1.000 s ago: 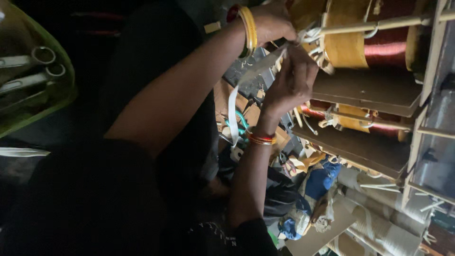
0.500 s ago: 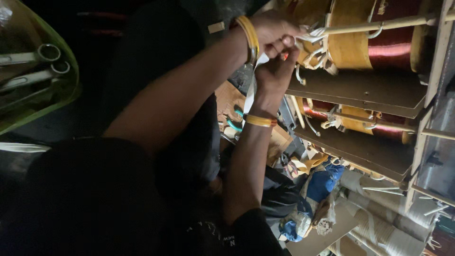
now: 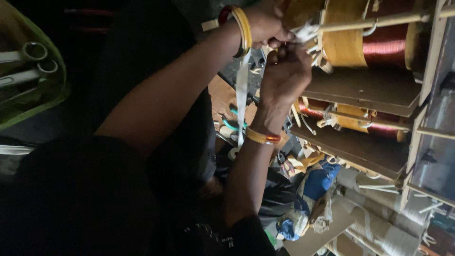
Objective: The person ties white straps onto a wooden frame using both hands. They repeatedly wrap, knot, and adjust the straps around the frame's dowels and crossbars.
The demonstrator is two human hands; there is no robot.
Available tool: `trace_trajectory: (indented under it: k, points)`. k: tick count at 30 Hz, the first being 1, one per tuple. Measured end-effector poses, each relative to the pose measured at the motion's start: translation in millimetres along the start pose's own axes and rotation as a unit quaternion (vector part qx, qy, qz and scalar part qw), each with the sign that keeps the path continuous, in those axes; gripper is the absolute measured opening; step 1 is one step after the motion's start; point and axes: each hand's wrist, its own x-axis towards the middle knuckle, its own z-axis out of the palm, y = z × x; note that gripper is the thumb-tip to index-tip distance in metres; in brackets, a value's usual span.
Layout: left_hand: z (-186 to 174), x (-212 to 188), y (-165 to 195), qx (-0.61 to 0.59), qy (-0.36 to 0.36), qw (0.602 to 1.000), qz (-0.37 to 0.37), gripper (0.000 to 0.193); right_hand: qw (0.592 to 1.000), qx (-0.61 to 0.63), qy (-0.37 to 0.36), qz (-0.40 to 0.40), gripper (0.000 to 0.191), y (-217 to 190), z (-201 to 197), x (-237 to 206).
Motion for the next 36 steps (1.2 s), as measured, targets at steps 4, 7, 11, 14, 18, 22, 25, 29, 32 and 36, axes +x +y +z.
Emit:
trace_trajectory:
  k: [4, 7, 11, 14, 18, 22, 25, 29, 32, 36]
  points:
    - [3.9, 5.2, -2.5, 0.043, 0.033, 0.995, 0.079, 0.015, 0.992, -0.091, 0.040, -0.072, 0.026, 3.9, 11.1, -5.0]
    - [5.0, 10.2, -1.2, 0.167, 0.064, 0.962, 0.204, 0.018, 0.966, -0.171, 0.110, -0.160, 0.022, 13.0, 16.2, -3.0]
    - [-6.7, 10.7, 2.6, 0.253, 0.057, 0.884, 0.388, 0.012, 0.911, -0.349, 0.172, -0.136, 0.020, 5.0, 19.8, -7.2]
    - [-12.6, 8.3, 7.4, 0.268, 0.026, 0.923, 0.275, 0.011, 0.862, -0.501, 0.072, -0.032, 0.024, -35.5, 14.2, -11.7]
    - [-11.3, 9.7, 11.6, 0.275, 0.159, 0.934, 0.165, 0.013, 0.964, -0.265, 0.004, 0.021, 0.021, -79.8, 5.0, 6.8]
    - [-8.9, 9.9, 7.2, 0.205, 0.175, 0.959, 0.085, 0.014, 0.984, -0.179, 0.020, -0.007, 0.021, -85.0, -1.7, 8.9]
    - [-5.2, 10.1, 5.0, 0.217, 0.183, 0.957, 0.062, 0.021, 0.967, -0.244, -0.019, -0.065, 0.023, -82.1, -0.4, 6.4]
    - [-7.7, 10.7, 10.7, 0.178, 0.168, 0.967, 0.070, 0.024, 0.967, -0.232, -0.012, -0.109, 0.018, -75.1, 6.2, 6.6]
    - [-15.1, 4.7, 18.2, 0.240, 0.180, 0.934, 0.192, 0.030, 0.950, -0.278, -0.019, -0.145, 0.020, -71.7, 8.9, 4.0]
    - [-17.2, -10.3, 30.7, 0.291, 0.075, 0.937, 0.179, 0.031, 0.676, -0.641, -0.105, -0.348, 0.012, -77.4, 9.3, 2.2]
